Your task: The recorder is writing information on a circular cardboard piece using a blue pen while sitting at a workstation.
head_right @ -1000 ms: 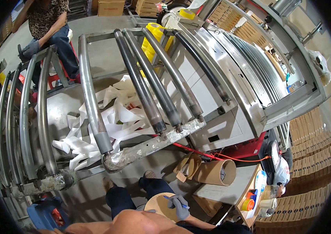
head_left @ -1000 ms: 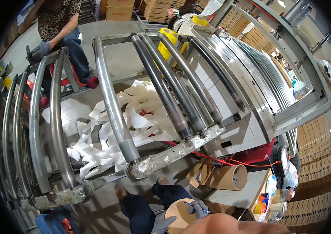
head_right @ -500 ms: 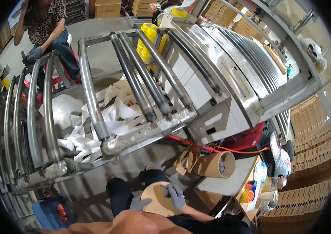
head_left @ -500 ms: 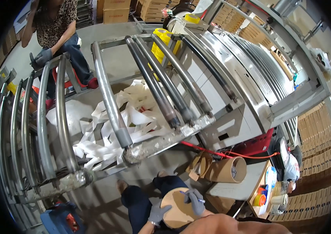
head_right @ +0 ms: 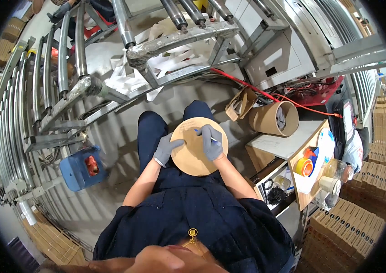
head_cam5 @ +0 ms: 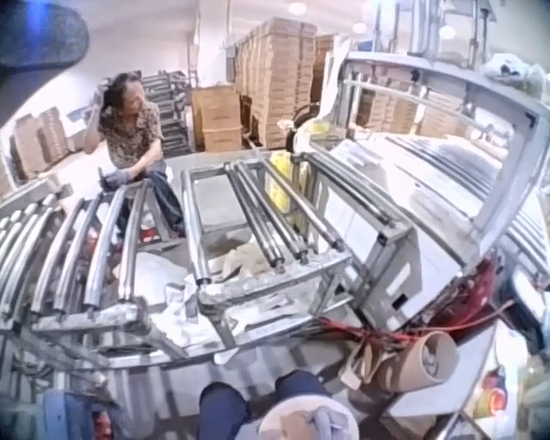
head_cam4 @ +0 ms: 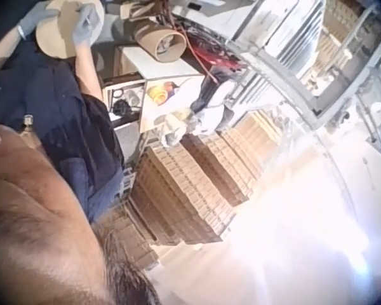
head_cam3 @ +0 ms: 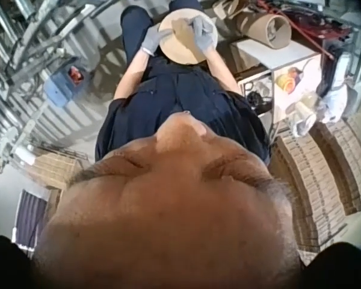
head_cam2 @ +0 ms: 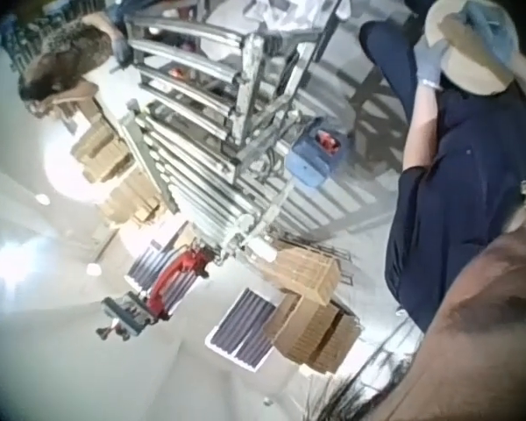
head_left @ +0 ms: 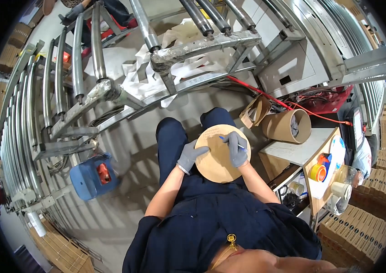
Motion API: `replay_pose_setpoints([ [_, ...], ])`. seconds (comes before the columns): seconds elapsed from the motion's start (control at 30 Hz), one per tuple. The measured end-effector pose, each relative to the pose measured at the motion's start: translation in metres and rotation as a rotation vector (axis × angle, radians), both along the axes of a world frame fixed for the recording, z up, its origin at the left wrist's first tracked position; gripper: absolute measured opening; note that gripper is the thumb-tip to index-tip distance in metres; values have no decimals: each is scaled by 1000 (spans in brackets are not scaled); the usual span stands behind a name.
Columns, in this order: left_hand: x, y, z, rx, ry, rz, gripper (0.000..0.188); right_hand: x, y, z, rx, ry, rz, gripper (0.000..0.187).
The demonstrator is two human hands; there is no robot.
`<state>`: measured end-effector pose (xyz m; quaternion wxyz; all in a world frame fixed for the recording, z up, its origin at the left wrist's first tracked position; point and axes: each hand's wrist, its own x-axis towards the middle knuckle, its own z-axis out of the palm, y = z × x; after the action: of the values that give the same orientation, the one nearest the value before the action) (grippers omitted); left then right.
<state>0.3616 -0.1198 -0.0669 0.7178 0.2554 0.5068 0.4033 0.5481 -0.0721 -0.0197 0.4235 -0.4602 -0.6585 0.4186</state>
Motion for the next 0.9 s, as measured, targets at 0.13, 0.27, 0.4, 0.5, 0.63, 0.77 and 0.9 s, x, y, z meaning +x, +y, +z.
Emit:
replay_pose_setpoints([
  [0.13,3,-12,8,47,-16,19,40,3,-10,16,115,-96,25,21],
  [0.27,9,-15,10,60,-34,29,41,7,-14,15,117,-101,8,23],
  [0.4,11,-13,13,63,-42,27,42,10,-14,13,129,-96,-6,22],
  [0.5,11,-11,12,74,-42,24,43,10,-13,10,148,-135,-18,22],
  [0.63,8,-9,9,77,-50,22,43,6,-11,14,126,-94,-14,21],
  [0.77,7,-8,8,79,-63,28,43,5,-10,10,138,-121,-20,21],
  [0.9,7,-8,9,112,-35,8,42,4,-10,7,172,-122,-29,24],
])
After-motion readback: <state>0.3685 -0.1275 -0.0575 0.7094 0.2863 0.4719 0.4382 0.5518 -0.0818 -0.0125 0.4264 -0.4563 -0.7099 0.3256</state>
